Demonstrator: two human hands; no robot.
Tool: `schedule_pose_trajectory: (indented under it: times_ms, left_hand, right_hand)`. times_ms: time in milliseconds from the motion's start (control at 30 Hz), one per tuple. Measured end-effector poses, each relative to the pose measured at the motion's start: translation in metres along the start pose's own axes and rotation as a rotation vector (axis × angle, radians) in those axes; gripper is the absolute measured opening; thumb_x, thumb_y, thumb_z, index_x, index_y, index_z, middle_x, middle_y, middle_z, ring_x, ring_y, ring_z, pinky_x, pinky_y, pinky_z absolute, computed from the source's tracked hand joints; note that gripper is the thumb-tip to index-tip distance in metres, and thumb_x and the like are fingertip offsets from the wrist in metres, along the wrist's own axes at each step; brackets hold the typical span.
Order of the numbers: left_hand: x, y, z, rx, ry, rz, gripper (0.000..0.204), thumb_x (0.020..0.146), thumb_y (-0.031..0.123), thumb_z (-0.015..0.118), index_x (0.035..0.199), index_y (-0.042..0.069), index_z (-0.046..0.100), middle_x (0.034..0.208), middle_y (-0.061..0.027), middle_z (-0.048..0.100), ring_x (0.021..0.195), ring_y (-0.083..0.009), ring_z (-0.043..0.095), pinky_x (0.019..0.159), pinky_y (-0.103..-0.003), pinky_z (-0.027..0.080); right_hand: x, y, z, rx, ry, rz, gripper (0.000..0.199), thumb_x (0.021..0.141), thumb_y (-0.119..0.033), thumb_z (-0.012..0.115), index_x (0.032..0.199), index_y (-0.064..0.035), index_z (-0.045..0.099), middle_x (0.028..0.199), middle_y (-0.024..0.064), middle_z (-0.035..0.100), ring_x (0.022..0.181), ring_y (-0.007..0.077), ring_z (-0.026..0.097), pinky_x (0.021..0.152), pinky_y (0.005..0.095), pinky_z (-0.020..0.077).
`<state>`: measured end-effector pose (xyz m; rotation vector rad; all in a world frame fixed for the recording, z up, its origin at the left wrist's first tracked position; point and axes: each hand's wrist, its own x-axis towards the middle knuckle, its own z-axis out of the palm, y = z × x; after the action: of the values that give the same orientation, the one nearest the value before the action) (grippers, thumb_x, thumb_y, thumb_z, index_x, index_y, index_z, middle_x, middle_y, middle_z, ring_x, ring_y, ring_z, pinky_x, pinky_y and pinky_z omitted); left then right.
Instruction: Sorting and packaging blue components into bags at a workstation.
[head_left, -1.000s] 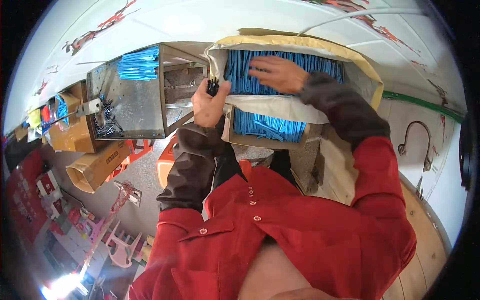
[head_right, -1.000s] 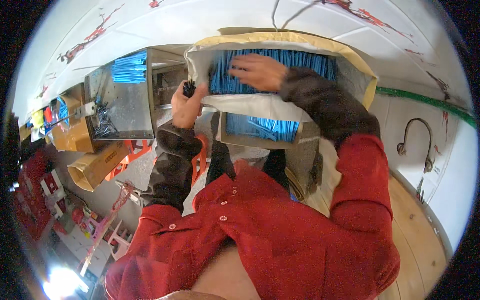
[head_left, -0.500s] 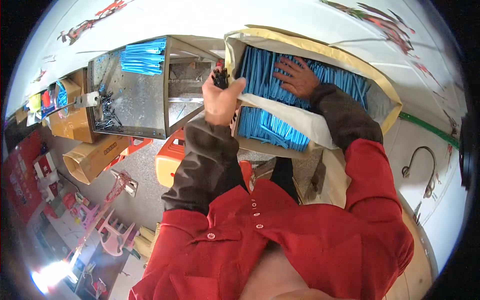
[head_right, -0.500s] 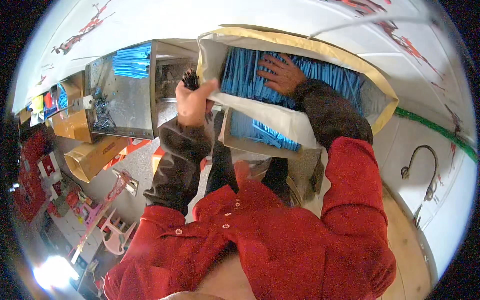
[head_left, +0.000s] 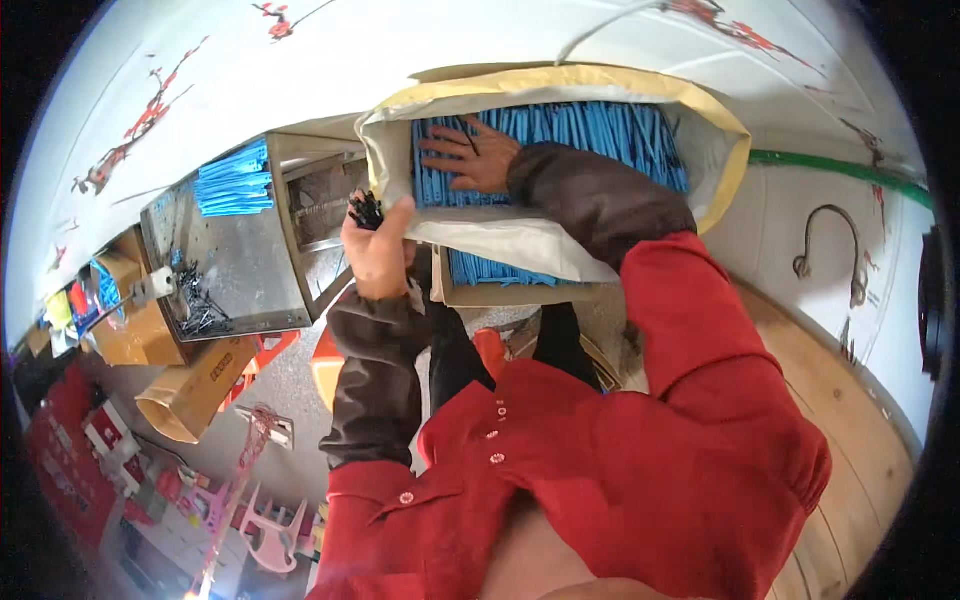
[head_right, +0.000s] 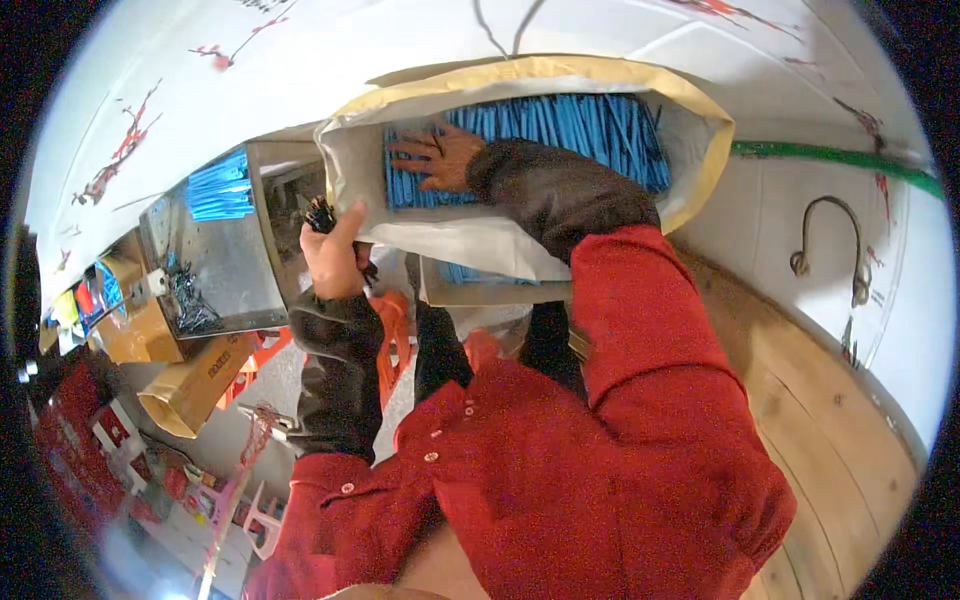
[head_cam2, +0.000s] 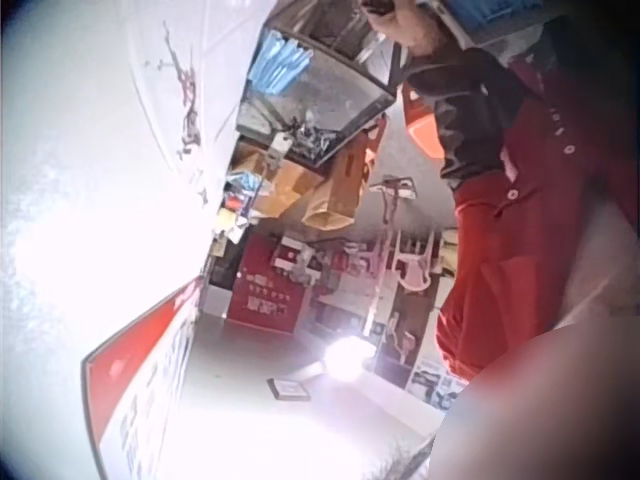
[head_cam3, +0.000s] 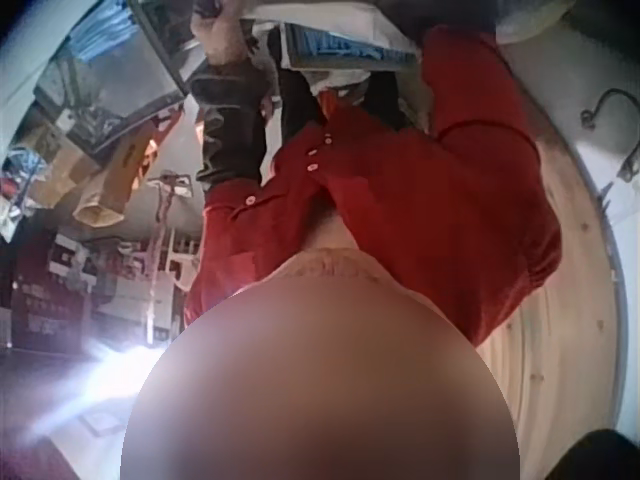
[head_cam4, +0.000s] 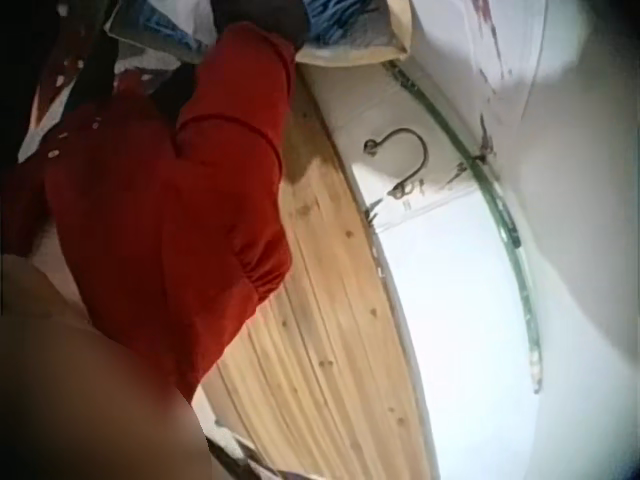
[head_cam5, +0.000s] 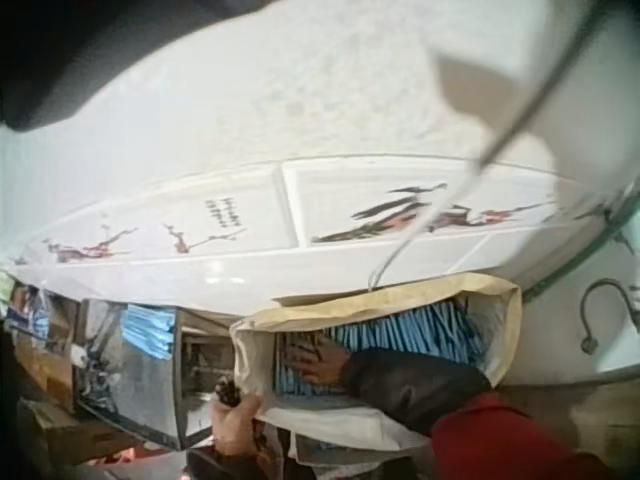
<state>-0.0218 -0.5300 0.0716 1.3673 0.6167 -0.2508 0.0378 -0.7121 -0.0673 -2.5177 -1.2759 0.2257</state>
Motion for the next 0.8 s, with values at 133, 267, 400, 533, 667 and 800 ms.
schedule_pose_trajectory:
  times_ms: [133,267,400,533,667,800]
  left_hand:
    - [-0.002,0.006,-0.004,0.063,-0.037,-0.007,0.014,0.071,0.011,0.065,0.077,0.008,0.054,0.057,0.0025,0.049,0.035,-0.0046,0.036,0.032,-0.02,0.024]
    - [0.001,0.0,-0.007,0.143,-0.059,-0.042,0.015,0.071,0.015,0.066,0.076,0.008,0.053,0.054,0.0038,0.046,0.035,-0.0045,0.035,0.032,-0.021,0.023]
    - [-0.012,0.005,-0.006,0.134,-0.004,-0.048,0.019,0.072,0.018,0.067,0.073,0.009,0.051,0.051,0.003,0.043,0.034,-0.006,0.035,0.032,-0.022,0.023]
    - [-0.035,-0.003,0.003,0.11,0.012,-0.096,0.02,0.072,0.016,0.066,0.071,0.008,0.048,0.047,0.0016,0.04,0.031,-0.0083,0.034,0.03,-0.022,0.023]
    - [-0.034,-0.01,0.019,0.059,0.016,-0.07,0.022,0.072,0.014,0.065,0.075,0.008,0.045,0.046,0.0006,0.039,0.031,-0.0092,0.033,0.029,-0.023,0.022]
    - [-0.037,-0.011,0.023,0.048,0.019,-0.047,0.023,0.073,0.015,0.065,0.077,0.008,0.044,0.047,0.0005,0.039,0.031,-0.0095,0.033,0.029,-0.023,0.023]
  right_hand:
    - [-0.028,-0.022,-0.032,-0.104,0.042,-0.029,0.04,0.082,-0.036,0.047,0.112,-0.0102,0.051,0.124,0.0066,0.043,0.122,0.0254,0.029,0.099,0.0522,0.0199]
    - [-0.07,-0.037,-0.088,0.09,0.063,-0.001,0.022,0.078,-0.026,0.052,0.085,-0.0061,0.057,0.088,0.0058,0.056,0.09,0.0253,0.05,0.076,0.0444,0.0389]
    - [-0.119,-0.006,-0.118,0.132,-0.069,0.55,0.012,0.076,-0.018,0.052,0.07,-0.008,0.056,0.071,0.0076,0.055,0.067,0.0257,0.055,0.058,0.0395,0.0435]
    - [-0.161,0.027,-0.109,-0.073,-0.136,0.659,0.018,0.08,-0.022,0.047,0.077,-0.0077,0.058,0.078,0.0108,0.056,0.074,0.0297,0.054,0.063,0.0426,0.0438]
    - [-0.15,0.059,-0.067,-0.103,-0.569,0.775,0.03,0.089,-0.02,0.036,0.114,-0.0173,0.052,0.111,0.0124,0.051,0.102,0.0314,0.05,0.083,0.0438,0.0445]
    - [-0.145,0.046,-0.083,-0.007,-0.571,0.883,0.03,0.09,-0.023,0.035,0.114,-0.0147,0.051,0.118,0.0114,0.046,0.108,0.0348,0.045,0.087,0.0456,0.0419]
